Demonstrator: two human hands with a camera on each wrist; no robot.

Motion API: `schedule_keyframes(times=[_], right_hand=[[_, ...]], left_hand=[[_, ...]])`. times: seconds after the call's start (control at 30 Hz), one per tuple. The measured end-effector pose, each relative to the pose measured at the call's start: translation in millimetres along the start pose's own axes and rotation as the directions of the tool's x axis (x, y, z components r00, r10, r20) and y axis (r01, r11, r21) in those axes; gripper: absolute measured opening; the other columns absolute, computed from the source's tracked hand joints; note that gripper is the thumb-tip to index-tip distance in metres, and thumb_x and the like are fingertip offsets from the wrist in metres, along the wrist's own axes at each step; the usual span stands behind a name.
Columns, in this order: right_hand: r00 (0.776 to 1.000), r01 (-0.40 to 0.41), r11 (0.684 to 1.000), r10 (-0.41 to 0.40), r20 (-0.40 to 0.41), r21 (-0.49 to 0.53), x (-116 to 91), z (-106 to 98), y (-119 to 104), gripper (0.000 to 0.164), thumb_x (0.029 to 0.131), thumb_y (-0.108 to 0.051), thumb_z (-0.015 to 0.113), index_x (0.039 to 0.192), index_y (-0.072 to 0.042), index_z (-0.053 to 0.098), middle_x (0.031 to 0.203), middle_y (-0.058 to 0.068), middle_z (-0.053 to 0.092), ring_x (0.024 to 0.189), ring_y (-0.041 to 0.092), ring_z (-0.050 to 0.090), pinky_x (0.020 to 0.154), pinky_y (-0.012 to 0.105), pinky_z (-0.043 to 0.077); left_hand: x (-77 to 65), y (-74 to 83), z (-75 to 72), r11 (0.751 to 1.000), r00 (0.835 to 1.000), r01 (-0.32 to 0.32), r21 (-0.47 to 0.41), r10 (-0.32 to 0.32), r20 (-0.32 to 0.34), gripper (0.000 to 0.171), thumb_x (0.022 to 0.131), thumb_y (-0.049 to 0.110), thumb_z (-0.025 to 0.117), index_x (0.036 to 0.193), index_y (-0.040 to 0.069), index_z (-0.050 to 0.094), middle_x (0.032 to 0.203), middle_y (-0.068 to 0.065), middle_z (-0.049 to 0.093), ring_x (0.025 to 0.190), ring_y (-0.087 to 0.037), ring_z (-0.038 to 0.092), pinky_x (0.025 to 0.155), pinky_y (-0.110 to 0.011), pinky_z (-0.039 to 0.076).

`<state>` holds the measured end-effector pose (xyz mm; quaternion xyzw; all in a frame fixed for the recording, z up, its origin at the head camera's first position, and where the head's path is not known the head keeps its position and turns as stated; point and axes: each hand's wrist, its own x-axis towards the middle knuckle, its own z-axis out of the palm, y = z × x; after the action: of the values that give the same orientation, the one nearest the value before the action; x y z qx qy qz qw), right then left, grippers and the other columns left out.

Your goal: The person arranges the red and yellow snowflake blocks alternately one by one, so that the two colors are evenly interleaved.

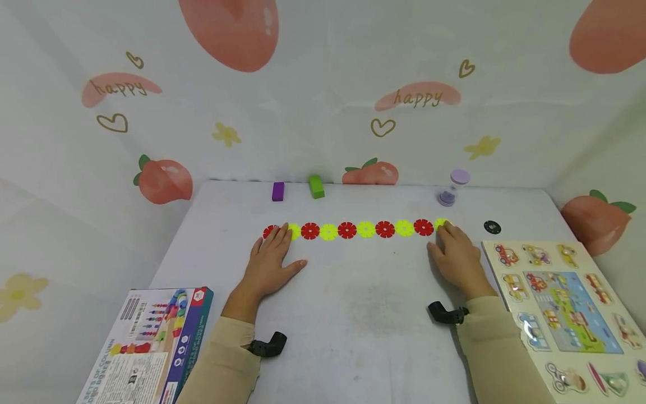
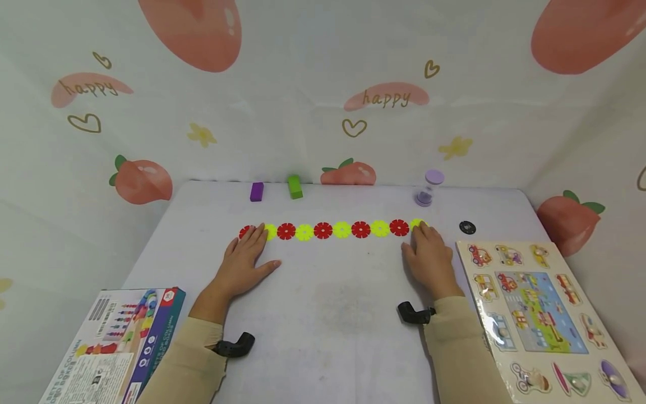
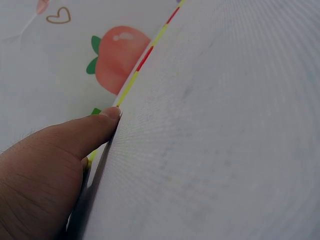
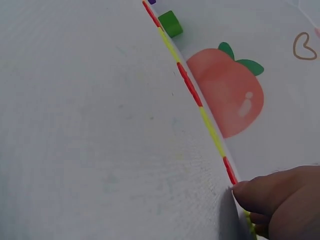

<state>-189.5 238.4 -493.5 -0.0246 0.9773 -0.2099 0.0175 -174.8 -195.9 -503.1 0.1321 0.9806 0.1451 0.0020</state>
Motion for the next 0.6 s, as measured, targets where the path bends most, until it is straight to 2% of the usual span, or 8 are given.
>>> schedule_keyframes(times=[0.37,0.6], right_hand=[[1.0,0.014,1.0,-0.015,0.024,0.015,-0.8,5.2,5.9,0.07,0.097,-0.044,0.049,0.146,0.003,0.032,0.154,0.022,0.02,0.14,0.041,0.014,0.097,0.072,0.016],[1.0,0.011,0.995,-0.012,0.009,0.104,0.3,10.9,6.2,0.071,0.097,-0.043,0.05,0.149,-0.001,0.028,0.156,0.021,0.014,0.139,0.044,0.014,0.099,0.072,0.014]], left_hand=[[-1.7,0.1,0.2,1.0,1.0,-0.001,-0.013,0.001,0.008,0.089,0.086,0.065,0.052,0.152,0.011,0.026,0.158,-0.003,0.016,0.144,-0.026,0.009,0.11,-0.057,0.005],[-3.2,-7.1,8.8,1.0,1.0,0.005,-0.03,-0.005,-0.011,0.09,0.085,0.066,0.053,0.152,0.012,0.026,0.159,-0.001,0.012,0.144,-0.025,0.009,0.109,-0.058,0.006]])
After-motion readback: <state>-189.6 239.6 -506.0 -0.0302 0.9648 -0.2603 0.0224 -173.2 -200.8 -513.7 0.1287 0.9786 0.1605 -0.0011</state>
